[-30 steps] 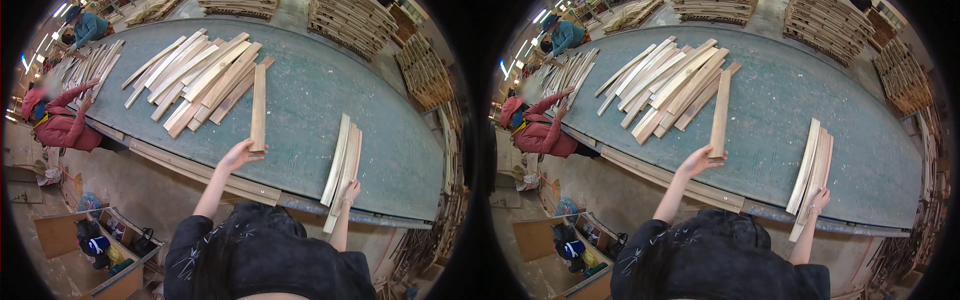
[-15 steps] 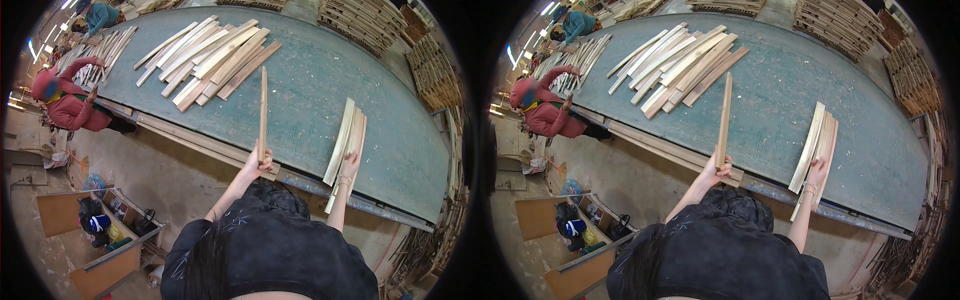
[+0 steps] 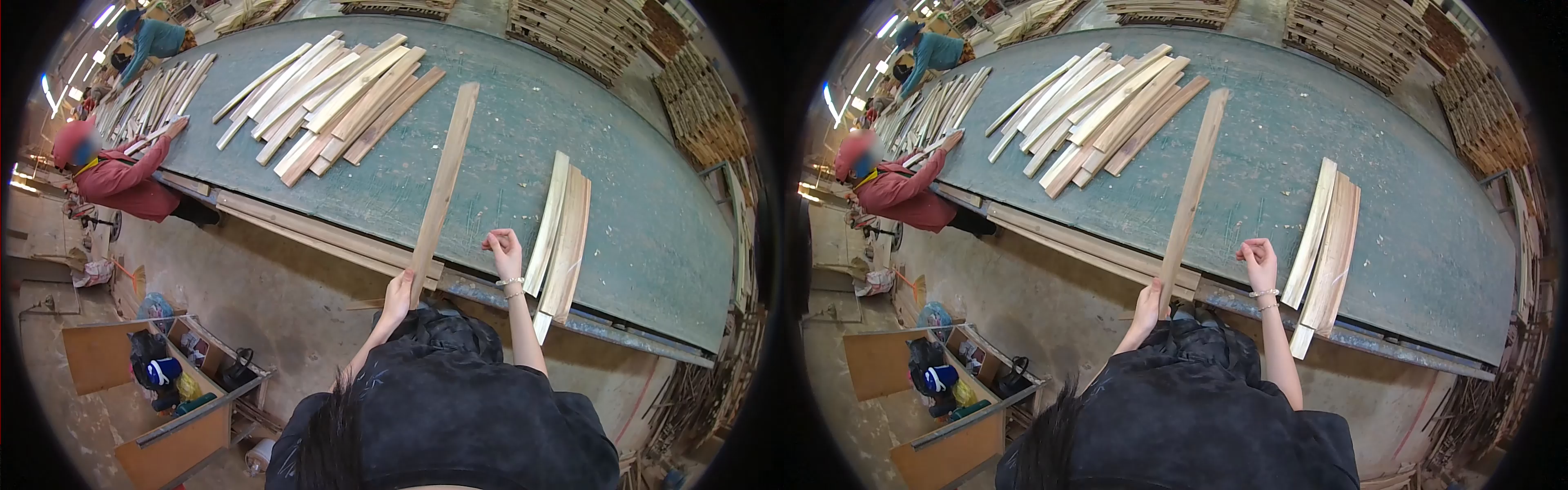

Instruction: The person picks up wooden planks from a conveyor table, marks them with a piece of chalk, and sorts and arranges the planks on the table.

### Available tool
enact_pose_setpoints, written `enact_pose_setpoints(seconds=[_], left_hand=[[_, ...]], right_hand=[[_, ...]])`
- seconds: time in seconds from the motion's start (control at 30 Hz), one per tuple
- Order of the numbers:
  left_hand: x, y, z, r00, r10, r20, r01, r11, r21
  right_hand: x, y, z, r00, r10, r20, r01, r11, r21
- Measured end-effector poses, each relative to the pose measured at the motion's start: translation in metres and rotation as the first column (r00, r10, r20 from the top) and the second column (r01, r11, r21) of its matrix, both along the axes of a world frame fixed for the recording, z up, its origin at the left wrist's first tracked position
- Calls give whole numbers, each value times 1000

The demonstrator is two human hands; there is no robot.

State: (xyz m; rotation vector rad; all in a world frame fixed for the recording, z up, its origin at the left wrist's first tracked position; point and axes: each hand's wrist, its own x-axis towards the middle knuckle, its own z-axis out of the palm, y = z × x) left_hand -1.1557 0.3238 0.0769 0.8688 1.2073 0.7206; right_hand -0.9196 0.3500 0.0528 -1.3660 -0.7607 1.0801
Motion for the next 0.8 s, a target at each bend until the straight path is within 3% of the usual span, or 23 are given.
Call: enact_pose_setpoints(seconds=[0.03, 0.07, 0.1, 0.17, 0.2, 0.27, 0.3, 0.37, 0.43, 0.5, 0.57, 0.67, 0.73, 0.8], left_hand=[[0, -2, 2, 1000, -6, 28, 3, 996, 94], [2, 0, 2, 990, 10, 139, -26, 993, 113], [5, 4, 12, 991, 5, 136, -20, 994, 106], [10, 15, 42, 981, -174, -89, 177, 984, 29], [10, 17, 36, 980, -175, -92, 177, 984, 19], [9, 18, 18, 896, -170, -411, 300, 914, 275], [9, 18, 22, 894, -174, -413, 301, 916, 264], [10, 17, 38, 838, -296, -458, 339, 941, 13], [9, 14, 43, 871, -296, -392, 315, 949, -16], [7, 14, 43, 917, -269, -295, 285, 958, 13], [4, 12, 44, 914, -259, -312, 277, 961, 16], [0, 13, 41, 914, -264, -309, 283, 959, 15], [-6, 15, 36, 914, -281, -292, 296, 955, 8], [-13, 17, 31, 946, -304, -114, 305, 952, -8]], right_hand=[[0, -4, 2, 1000, -14, -24, 13, 1000, -15], [0, -7, 4, 999, -14, -34, 13, 999, -30], [1, -10, 5, 999, -20, -36, 19, 999, -37], [1, -15, 6, 997, -20, -74, 16, 998, -53], [0, -16, 8, 998, 2, -62, -7, 997, -75], [-8, -15, 9, 997, 37, -66, -42, 997, -64], [-14, -14, 10, 995, 73, -66, -76, 996, -46], [-29, -10, 14, 989, 116, -92, -120, 992, -46], [-45, -5, 17, 963, 259, -71, -263, 963, -50], [-66, 3, 26, 943, 311, 119, -303, 950, -78], [-86, 10, 46, 860, 266, 436, -281, 959, -31], [-97, 24, 37, 774, 328, 542, -379, 925, -20], [-91, 41, 13, 550, 192, 813, -407, 912, 60], [-69, 59, 2, 435, 95, 895, -274, 961, 31]])
